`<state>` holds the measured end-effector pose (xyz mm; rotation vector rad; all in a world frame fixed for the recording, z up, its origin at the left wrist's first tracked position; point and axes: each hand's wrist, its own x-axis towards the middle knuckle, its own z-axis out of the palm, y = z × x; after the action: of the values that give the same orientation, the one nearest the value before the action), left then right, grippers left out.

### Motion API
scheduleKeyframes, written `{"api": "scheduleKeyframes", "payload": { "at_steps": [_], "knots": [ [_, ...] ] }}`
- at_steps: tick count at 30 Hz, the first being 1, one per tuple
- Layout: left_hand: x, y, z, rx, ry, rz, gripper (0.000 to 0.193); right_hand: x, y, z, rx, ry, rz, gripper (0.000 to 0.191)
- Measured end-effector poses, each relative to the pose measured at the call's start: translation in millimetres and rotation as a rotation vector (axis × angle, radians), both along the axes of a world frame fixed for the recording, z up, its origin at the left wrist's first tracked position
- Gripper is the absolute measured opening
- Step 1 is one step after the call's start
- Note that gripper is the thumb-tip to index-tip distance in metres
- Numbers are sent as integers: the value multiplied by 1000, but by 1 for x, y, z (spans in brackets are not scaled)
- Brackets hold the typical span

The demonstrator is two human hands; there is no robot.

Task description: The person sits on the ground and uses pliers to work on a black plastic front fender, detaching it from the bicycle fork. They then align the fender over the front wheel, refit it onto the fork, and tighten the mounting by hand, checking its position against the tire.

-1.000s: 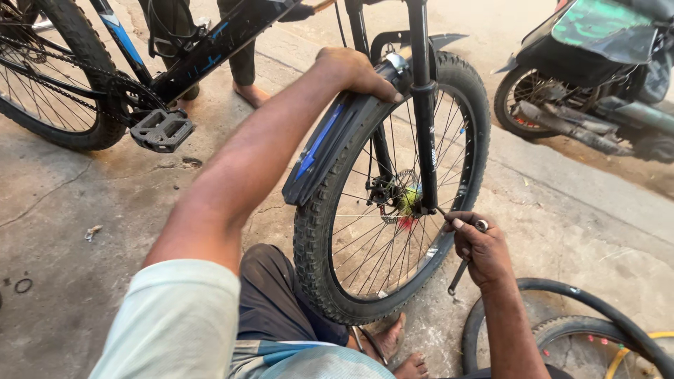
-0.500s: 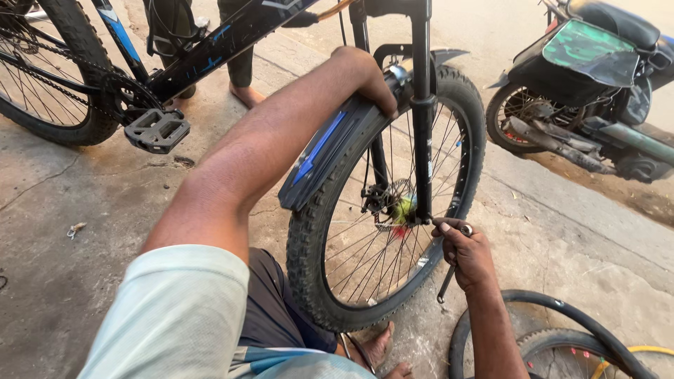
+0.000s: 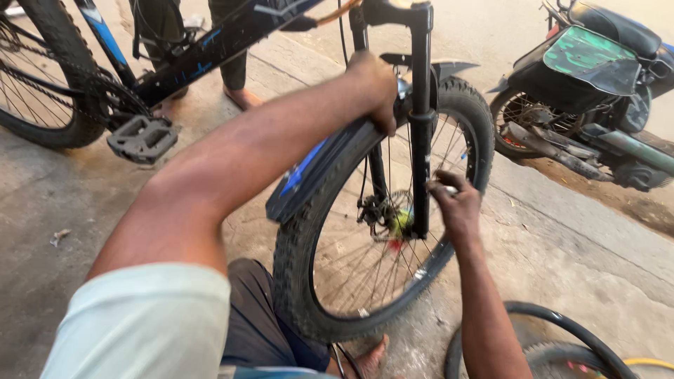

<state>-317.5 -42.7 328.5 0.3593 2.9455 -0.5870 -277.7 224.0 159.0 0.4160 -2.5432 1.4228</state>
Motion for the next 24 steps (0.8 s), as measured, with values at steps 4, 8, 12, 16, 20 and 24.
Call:
{"api": "scheduleKeyframes", "payload": {
  "at_steps": [4,8,12,16,20,24],
  "knots": [
    [3,2,-8,-92,-43,55,70,-11,-29,-1,243,135,-51,39],
    [5,2,-8,-56,-53,23,64,-6,-36,0,245,261,-91,39],
    [-3,9,-2,-90,-34,-26,62,-6,-36,-2,254,282,-100,42],
    [-18,13,-3,-185,-26,-51,74,-18,-37,-11,296,152,-160,40],
    [-24,8,-6,-84,6,-44,64,-26,-38,-19,315,297,-146,36],
    [-13,5,-5,-34,44,-32,61,-25,-44,-17,207,191,-208,38]
  ]
}}
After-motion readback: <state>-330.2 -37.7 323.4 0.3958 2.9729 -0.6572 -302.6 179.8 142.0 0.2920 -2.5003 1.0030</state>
